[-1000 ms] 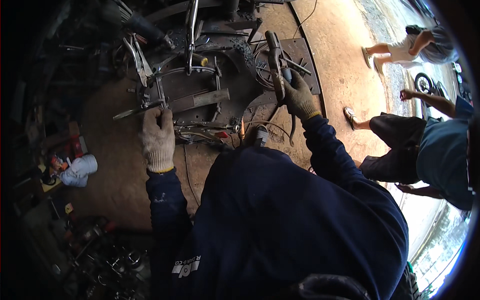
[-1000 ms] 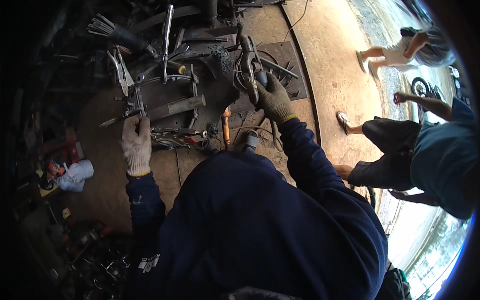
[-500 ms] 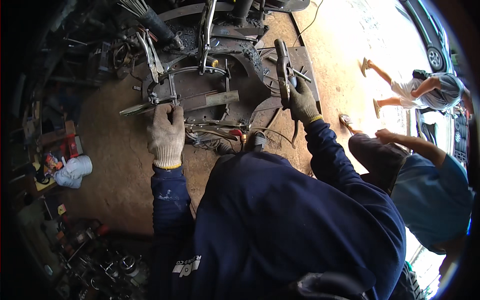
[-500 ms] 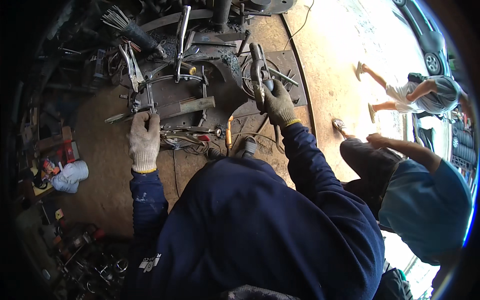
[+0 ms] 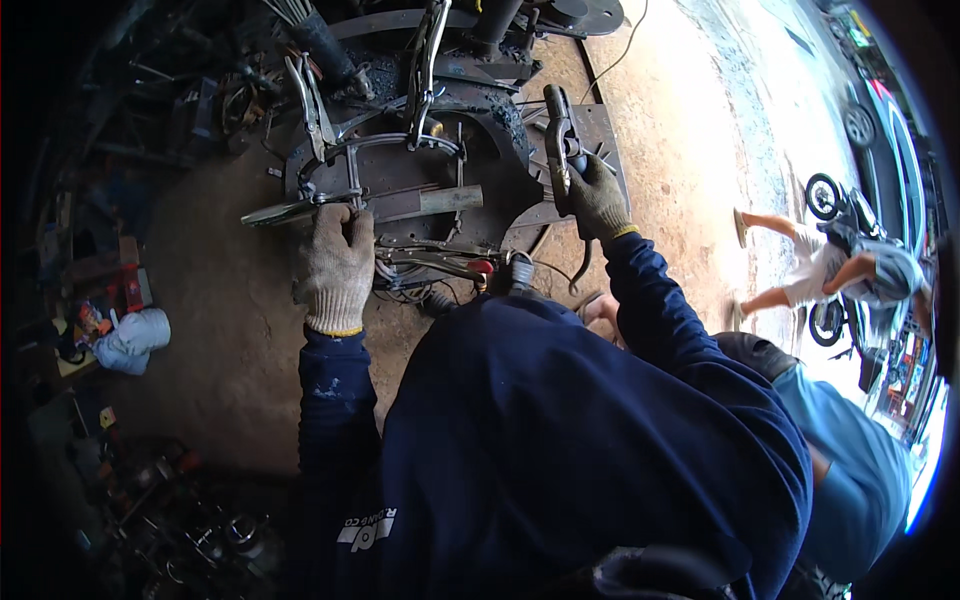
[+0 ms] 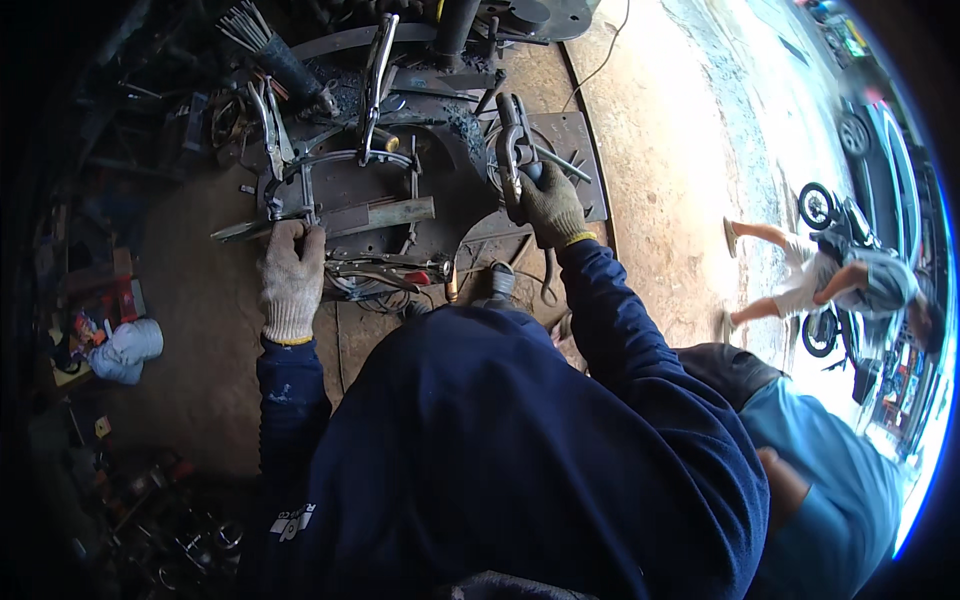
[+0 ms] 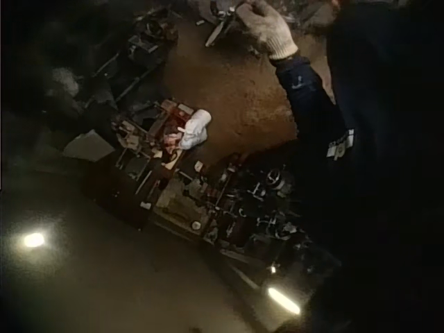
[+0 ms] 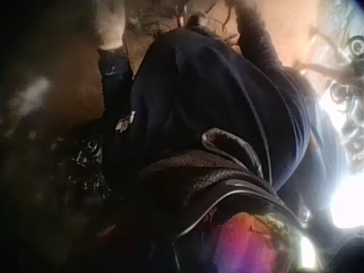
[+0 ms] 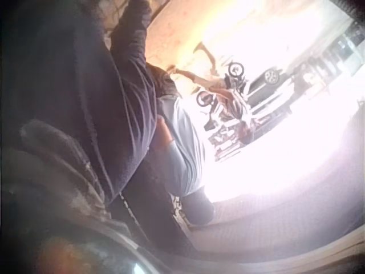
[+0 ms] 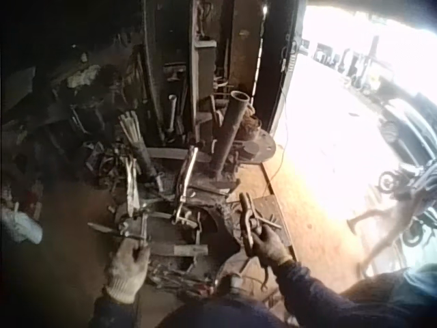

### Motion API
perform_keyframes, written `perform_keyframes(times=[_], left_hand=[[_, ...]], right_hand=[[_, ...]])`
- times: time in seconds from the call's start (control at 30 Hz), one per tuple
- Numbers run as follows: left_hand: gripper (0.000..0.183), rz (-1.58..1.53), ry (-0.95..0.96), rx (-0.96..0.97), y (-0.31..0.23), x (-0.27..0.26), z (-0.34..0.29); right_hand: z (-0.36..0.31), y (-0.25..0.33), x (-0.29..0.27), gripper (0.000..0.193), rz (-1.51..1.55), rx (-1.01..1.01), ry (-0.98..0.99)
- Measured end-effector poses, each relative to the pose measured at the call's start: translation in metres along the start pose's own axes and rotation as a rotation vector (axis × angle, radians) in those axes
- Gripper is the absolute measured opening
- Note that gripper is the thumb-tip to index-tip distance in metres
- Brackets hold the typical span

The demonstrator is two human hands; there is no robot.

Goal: The person welds components onto a curved metal plate, secures a rod with clamps, and grinds the metal surface using an angle grinder.

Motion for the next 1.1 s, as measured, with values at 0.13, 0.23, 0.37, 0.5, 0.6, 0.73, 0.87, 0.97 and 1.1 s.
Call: perform_keyframes(times=[0.13, 0.23, 0.37, 0.5, 0.6, 0.73, 0.87, 0.97, 1.1], left_hand=[[0.024, 0.105, 0.045, -0.179, -0.010, -0.007, -0.004], [0.025, 0.169, 0.033, -0.240, -0.017, -0.011, -0.007], [0.024, 0.173, -0.031, -0.196, -0.013, -0.008, -0.008], [0.022, 0.173, -0.053, -0.212, -0.012, -0.007, -0.008], [0.021, 0.156, -0.050, -0.222, -0.015, -0.005, -0.009], [0.020, 0.134, -0.095, -0.163, -0.015, -0.007, -0.009], [0.019, 0.062, -0.078, -0.141, -0.013, -0.003, -0.008], [0.019, 0.012, -0.087, -0.151, -0.014, -0.002, -0.008], [0.019, -0.008, -0.092, -0.131, -0.009, -0.002, -0.010]], right_hand=[[0.013, 0.026, -0.003, 0.043, -0.012, 0.013, 0.093], [0.024, 0.026, -0.002, 0.043, -0.006, -0.028, 0.153], [0.036, 0.019, -0.005, 0.046, -0.094, -0.044, 0.175], [0.047, 0.013, -0.007, 0.042, -0.191, -0.173, 0.163], [0.050, 0.016, -0.009, 0.045, -0.228, -0.244, 0.141], [0.054, 0.023, -0.003, 0.044, -0.337, -0.192, 0.219], [0.052, 0.019, -0.007, 0.044, -0.169, -0.122, 0.190], [0.067, -0.004, -0.002, 0.030, -0.271, -0.206, 0.224], [0.069, -0.019, 0.007, 0.027, 0.105, -0.025, 0.257]])
Point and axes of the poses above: each hand's wrist, its own z-axis towards the middle knuckle, its own x-axis out of the palm, y = z × x, the point moved 8 cm from there along z, towards the middle knuckle, and after that the axes turned 8 degrees about -x, right-handed, at the moved point
